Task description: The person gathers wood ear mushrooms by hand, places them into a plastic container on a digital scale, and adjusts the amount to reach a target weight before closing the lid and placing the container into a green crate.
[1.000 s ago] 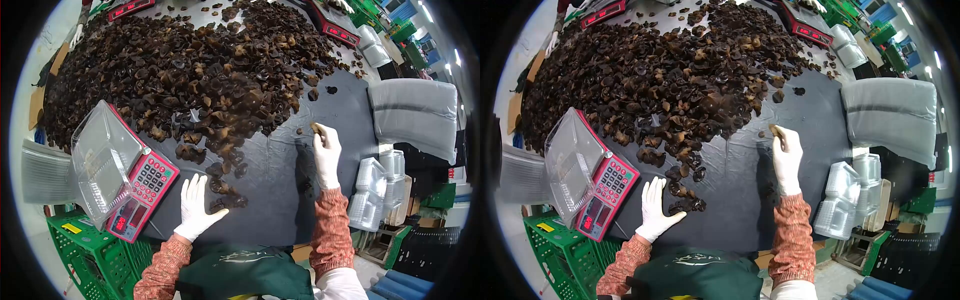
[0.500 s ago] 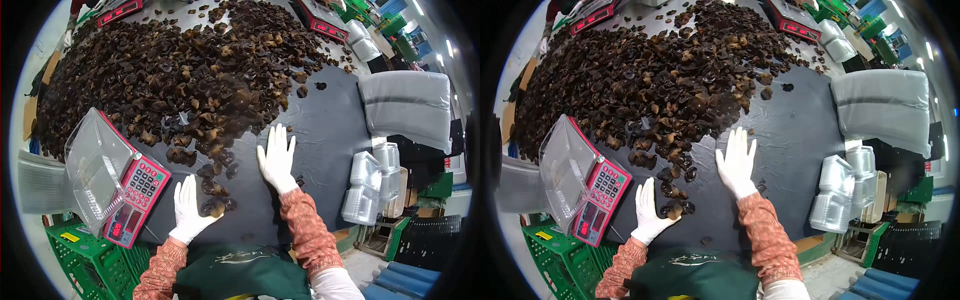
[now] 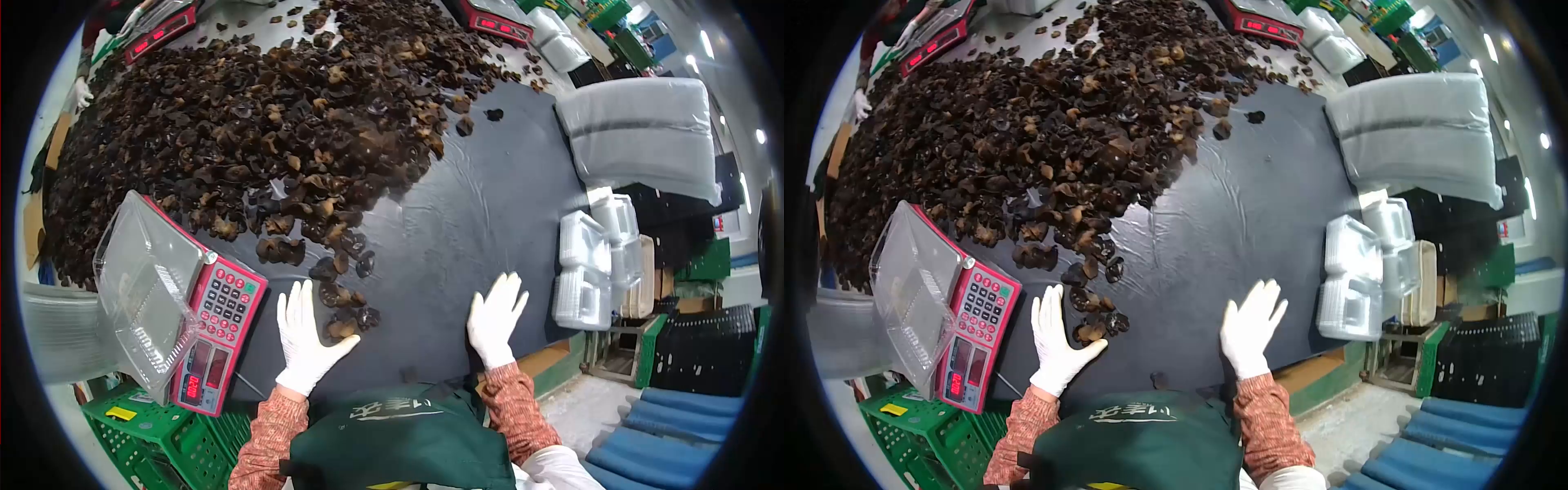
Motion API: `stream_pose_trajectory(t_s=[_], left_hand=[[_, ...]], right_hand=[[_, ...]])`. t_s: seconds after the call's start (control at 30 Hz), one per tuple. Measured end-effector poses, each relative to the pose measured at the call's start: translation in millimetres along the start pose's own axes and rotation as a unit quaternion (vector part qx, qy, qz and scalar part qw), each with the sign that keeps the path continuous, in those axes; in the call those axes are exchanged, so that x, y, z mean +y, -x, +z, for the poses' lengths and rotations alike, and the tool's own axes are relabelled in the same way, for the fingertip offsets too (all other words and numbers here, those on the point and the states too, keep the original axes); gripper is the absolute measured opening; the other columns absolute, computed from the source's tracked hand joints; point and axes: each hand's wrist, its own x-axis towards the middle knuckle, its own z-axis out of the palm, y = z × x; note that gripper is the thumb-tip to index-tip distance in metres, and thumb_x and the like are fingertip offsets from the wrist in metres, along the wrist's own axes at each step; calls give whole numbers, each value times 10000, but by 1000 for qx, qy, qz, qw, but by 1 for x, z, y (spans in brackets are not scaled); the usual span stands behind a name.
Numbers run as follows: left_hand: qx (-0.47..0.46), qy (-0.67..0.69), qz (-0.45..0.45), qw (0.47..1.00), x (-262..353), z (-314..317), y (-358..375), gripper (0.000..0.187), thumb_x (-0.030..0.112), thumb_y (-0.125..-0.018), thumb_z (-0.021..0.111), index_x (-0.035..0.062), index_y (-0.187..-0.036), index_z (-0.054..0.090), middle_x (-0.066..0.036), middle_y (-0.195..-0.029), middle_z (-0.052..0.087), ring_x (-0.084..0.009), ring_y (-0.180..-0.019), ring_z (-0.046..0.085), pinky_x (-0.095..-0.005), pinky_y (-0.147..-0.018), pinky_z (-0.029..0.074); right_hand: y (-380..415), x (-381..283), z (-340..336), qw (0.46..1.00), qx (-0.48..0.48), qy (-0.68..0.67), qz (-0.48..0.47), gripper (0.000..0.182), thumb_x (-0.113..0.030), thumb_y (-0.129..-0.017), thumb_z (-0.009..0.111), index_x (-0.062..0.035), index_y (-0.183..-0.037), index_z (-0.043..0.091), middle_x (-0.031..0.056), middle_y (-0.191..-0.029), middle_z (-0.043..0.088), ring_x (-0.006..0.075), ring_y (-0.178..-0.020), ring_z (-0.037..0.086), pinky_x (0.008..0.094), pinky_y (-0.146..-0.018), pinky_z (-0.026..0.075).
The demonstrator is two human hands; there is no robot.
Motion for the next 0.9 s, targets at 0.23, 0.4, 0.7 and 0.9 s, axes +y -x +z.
stream_pose_trajectory(t_s=[0.23,0.4,0.7,0.9], left_hand=[[2,21,-1,1000,-3,2,3,1152,378,-642,906,-44,-1537,316,-215,-1553,410,-390,-1470,343,-540,-1242,193],[15,8,7,1000,-3,3,3,1152,355,-635,912,-41,-1540,320,-204,-1547,429,-384,-1451,365,-532,-1239,209],[21,-10,10,1000,-4,6,5,1106,374,-650,891,-53,-1515,350,-237,-1520,436,-376,-1433,400,-540,-1235,215],[16,9,-5,1000,-2,4,4,1114,312,-633,902,-33,-1527,334,-208,-1500,463,-400,-1425,398,-539,-1231,223]], right_hand=[[126,93,6,993,-49,74,74,629,-295,-1012,495,177,-1422,420,391,-1485,410,487,-1420,376,573,-1221,204],[132,105,-20,996,-18,9,90,648,-295,-996,528,163,-1438,409,389,-1506,384,494,-1419,376,572,-1203,243],[12,-52,-16,967,23,-216,-134,757,-371,-945,612,62,-1518,375,307,-1584,339,430,-1496,298,553,-1232,193],[60,70,-5,991,-44,-76,102,728,-332,-989,547,56,-1553,300,286,-1618,285,435,-1504,261,560,-1222,177]])
